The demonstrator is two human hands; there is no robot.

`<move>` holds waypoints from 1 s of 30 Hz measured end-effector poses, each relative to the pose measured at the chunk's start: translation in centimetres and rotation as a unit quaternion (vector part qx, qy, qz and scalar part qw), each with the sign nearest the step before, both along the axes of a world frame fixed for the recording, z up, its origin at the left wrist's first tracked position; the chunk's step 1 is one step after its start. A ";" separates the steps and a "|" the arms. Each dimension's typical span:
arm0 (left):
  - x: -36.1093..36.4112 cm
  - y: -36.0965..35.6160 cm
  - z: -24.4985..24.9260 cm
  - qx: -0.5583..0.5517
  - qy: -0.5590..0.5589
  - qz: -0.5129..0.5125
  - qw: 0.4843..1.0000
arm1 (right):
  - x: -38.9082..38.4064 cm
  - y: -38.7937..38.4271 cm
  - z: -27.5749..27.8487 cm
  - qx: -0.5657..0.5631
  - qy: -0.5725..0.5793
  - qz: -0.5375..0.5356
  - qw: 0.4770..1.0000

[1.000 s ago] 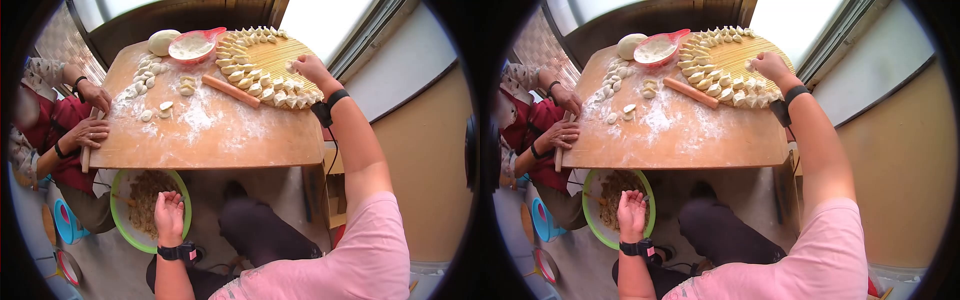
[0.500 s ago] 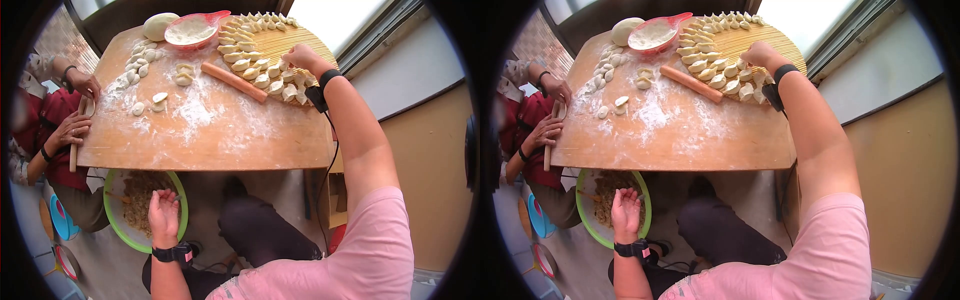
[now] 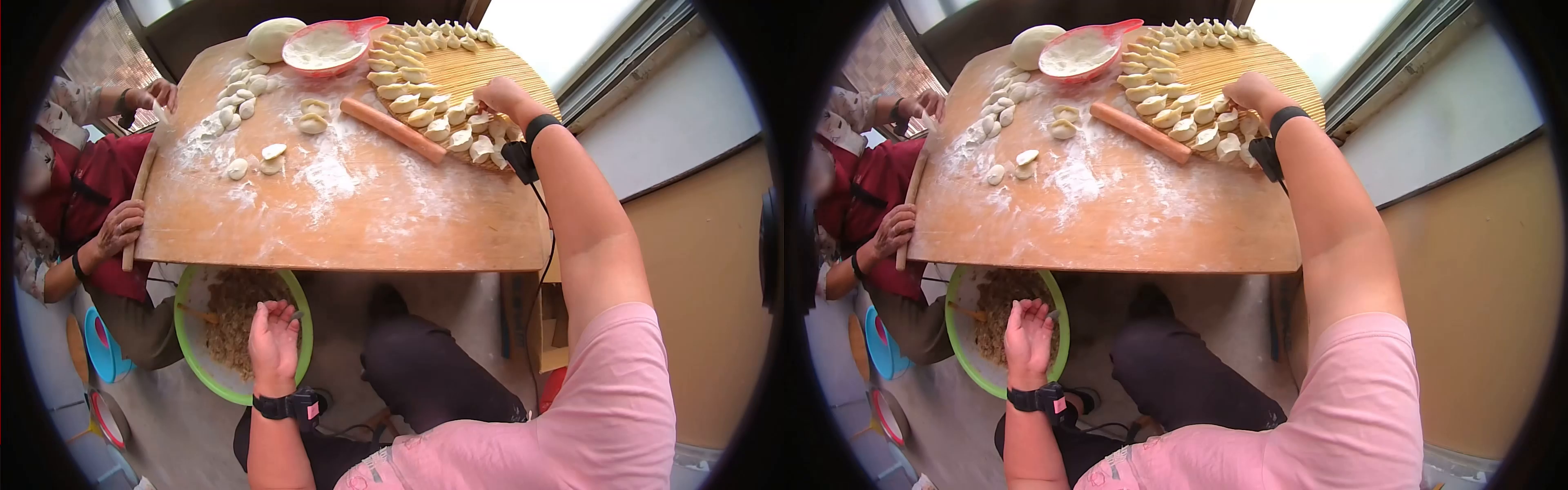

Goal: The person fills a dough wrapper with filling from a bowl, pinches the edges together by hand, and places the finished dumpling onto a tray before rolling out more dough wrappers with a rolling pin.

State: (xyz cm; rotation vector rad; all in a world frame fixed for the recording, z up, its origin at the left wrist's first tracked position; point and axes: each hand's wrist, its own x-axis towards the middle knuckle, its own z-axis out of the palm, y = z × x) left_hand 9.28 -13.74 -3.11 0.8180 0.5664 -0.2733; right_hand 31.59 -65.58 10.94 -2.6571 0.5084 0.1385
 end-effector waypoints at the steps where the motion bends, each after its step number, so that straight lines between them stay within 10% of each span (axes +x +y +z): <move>1: 0.0 0.0 -0.1 -0.001 -0.001 0.000 1.000 | 0.2 0.1 -0.1 -0.020 0.007 -0.003 1.000; 17: -0.4 -0.2 0.4 -0.002 0.004 0.012 1.000 | 0.1 2.1 1.7 -0.177 -0.058 0.003 0.982; 23: -0.5 -0.9 0.8 -0.006 0.013 -0.002 1.000 | 0.8 16.5 3.1 0.003 -0.145 0.325 0.934; 30: -0.6 -0.2 2.1 -0.012 -0.004 0.016 1.000 | 5.2 25.3 -2.2 -0.167 -0.129 0.332 0.920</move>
